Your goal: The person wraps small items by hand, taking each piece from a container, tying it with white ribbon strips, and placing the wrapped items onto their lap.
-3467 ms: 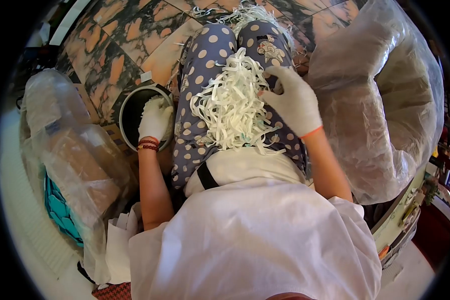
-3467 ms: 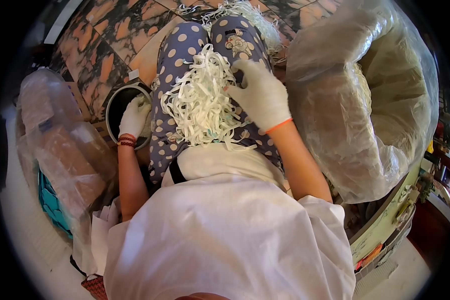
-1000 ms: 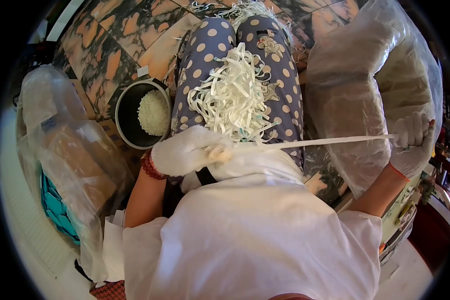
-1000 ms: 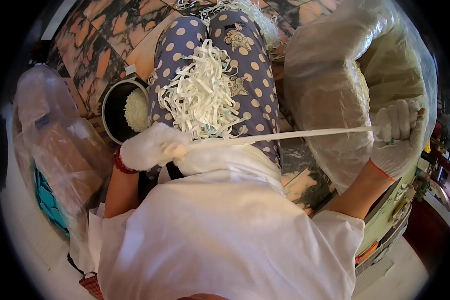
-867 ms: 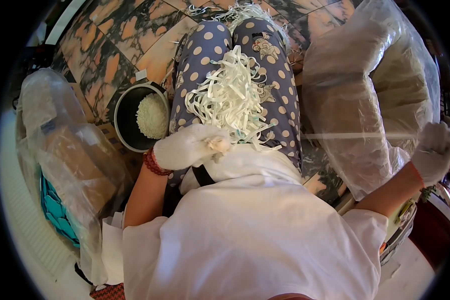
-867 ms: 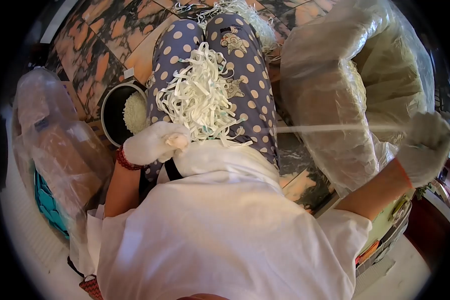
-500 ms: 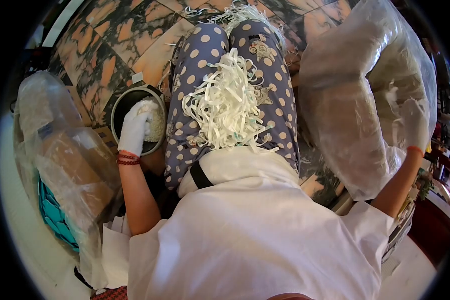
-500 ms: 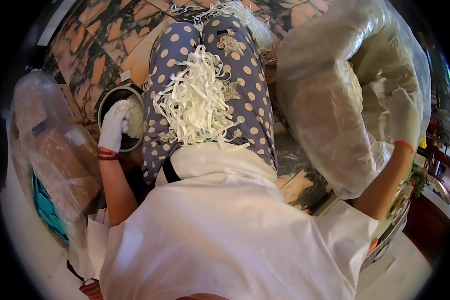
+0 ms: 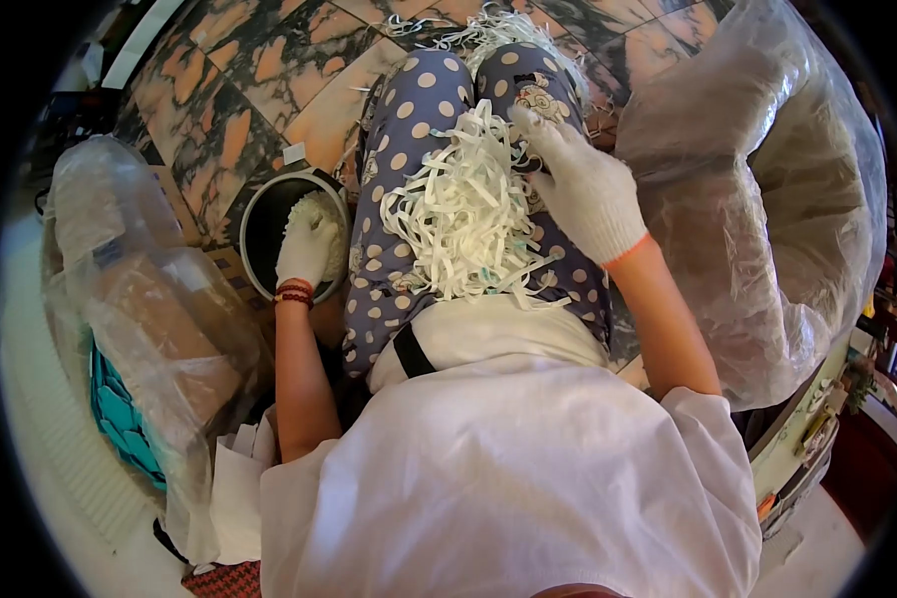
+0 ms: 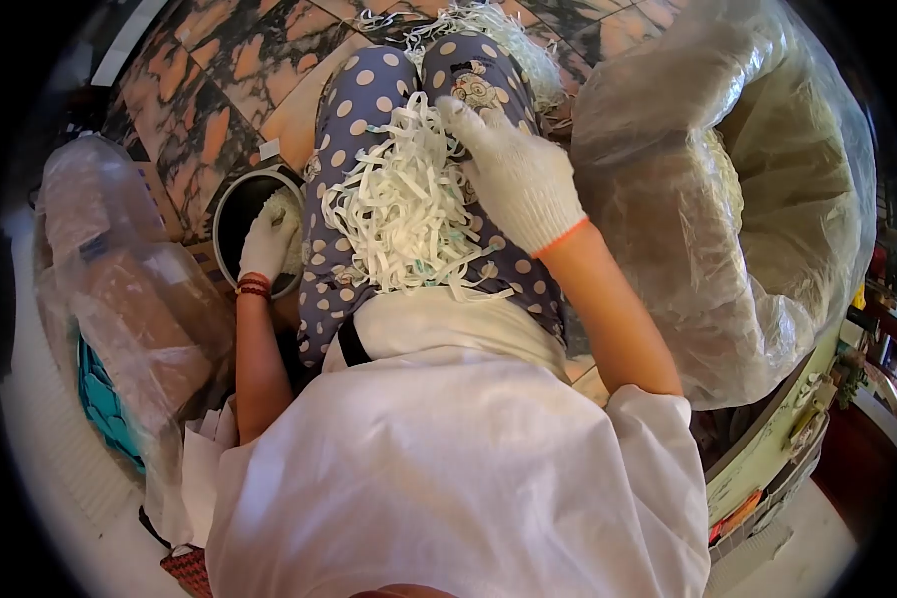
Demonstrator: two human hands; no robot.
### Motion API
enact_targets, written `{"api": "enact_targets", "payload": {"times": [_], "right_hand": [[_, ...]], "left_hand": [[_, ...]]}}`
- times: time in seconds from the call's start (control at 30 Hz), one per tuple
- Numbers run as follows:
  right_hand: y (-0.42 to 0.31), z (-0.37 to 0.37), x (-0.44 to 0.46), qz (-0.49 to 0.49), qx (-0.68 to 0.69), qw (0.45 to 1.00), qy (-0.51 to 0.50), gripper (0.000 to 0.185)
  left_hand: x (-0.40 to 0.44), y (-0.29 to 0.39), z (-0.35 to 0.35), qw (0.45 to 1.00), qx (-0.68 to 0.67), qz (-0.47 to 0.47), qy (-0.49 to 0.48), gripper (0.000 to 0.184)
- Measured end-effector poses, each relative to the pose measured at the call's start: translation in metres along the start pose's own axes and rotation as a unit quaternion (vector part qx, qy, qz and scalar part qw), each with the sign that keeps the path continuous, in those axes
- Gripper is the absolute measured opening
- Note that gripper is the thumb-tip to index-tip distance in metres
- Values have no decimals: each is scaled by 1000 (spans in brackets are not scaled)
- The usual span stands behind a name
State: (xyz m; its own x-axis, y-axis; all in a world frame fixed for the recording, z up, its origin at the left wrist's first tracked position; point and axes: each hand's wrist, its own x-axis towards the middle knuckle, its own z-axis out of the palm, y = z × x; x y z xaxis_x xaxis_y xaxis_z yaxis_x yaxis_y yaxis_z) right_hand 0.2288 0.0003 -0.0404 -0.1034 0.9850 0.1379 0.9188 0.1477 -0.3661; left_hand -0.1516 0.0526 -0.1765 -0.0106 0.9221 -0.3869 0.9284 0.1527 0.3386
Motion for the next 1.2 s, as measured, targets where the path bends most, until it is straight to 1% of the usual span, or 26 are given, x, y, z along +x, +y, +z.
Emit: {"api": "enact_targets", "payload": {"times": [0.1,0.2,0.27,0.33,0.37,0.4,0.43,0.47,0.5,0.53,0.57,0.6,0.63,0.67,0.73,0.77,0.83,0.87,0.9,0.97,1.0,1.07,1.1,1.13,1.17,1.2], "right_hand": [[8,14,13,1,-48,998,-35,34],[10,21,9,13,-39,999,6,22],[9,14,3,13,57,995,75,16],[6,-2,-7,0,126,983,132,8],[-2,-17,-12,24,157,979,126,9],[-11,-33,-16,48,187,974,120,9],[-15,-46,-19,26,157,980,118,10],[-18,-57,-21,4,126,985,116,10],[-22,-67,-23,-19,96,989,115,11],[-29,-76,-24,-23,102,989,105,11],[-38,-83,-25,-27,108,989,96,12],[-44,-89,-26,-30,113,989,87,13],[-47,-93,-26,-62,110,989,81,12],[-49,-97,-28,-40,154,983,95,11],[-52,-103,-31,7,242,962,125,8],[-53,-108,-34,52,388,913,117,5],[-43,-110,-36,81,376,913,137,5],[-39,-109,-37,97,371,912,145,6],[-42,-107,-36,133,464,861,159,5],[-32,-108,-39,143,468,854,176,5],[-29,-109,-40,149,471,850,185,6],[-24,-103,-39,33,424,889,168,6],[-21,-100,-37,-26,396,904,158,6],[-24,-102,-37,-4,415,901,128,5],[-28,-103,-38,18,433,896,98,5],[-31,-104,-38,42,449,890,69,5]], "left_hand": [[-1,8,-1,998,-8,46,30,50],[-9,26,-13,995,-20,85,46,44],[-18,49,-31,994,-21,91,60,39],[-24,67,-44,982,-128,117,73,39],[-28,78,-53,972,-181,130,79,38],[-35,96,-64,955,-241,166,57,40],[-46,119,-79,932,-300,201,36,41],[-60,149,-94,898,-381,221,-17,46],[-70,170,-98,876,-354,327,-9,53],[-78,189,-106,862,-276,425,10,64],[-88,209,-109,833,-284,474,-12,71],[-96,224,-102,809,-272,520,21,65],[-102,238,-100,809,-254,530,6,56],[-105,247,-101,807,-236,541,-12,48],[-104,250,-110,812,-220,524,-133,32],[-103,250,-113,811,-209,512,-193,25],[-100,245,-88,750,-354,508,-233,22],[-100,241,-80,713,-424,499,-251,23],[-104,240,-83,712,-439,454,-308,27],[-113,237,-102,700,-463,354,-413,35],[-114,235,-110,703,-443,308,-463,36],[-116,236,-128,698,-397,214,-556,40],[-119,241,-131,674,-436,155,-576,39],[-121,247,-134,647,-472,95,-591,38],[-123,247,-126,601,-525,81,-598,36],[-123,245,-118,610,-541,114,-567,35]]}}
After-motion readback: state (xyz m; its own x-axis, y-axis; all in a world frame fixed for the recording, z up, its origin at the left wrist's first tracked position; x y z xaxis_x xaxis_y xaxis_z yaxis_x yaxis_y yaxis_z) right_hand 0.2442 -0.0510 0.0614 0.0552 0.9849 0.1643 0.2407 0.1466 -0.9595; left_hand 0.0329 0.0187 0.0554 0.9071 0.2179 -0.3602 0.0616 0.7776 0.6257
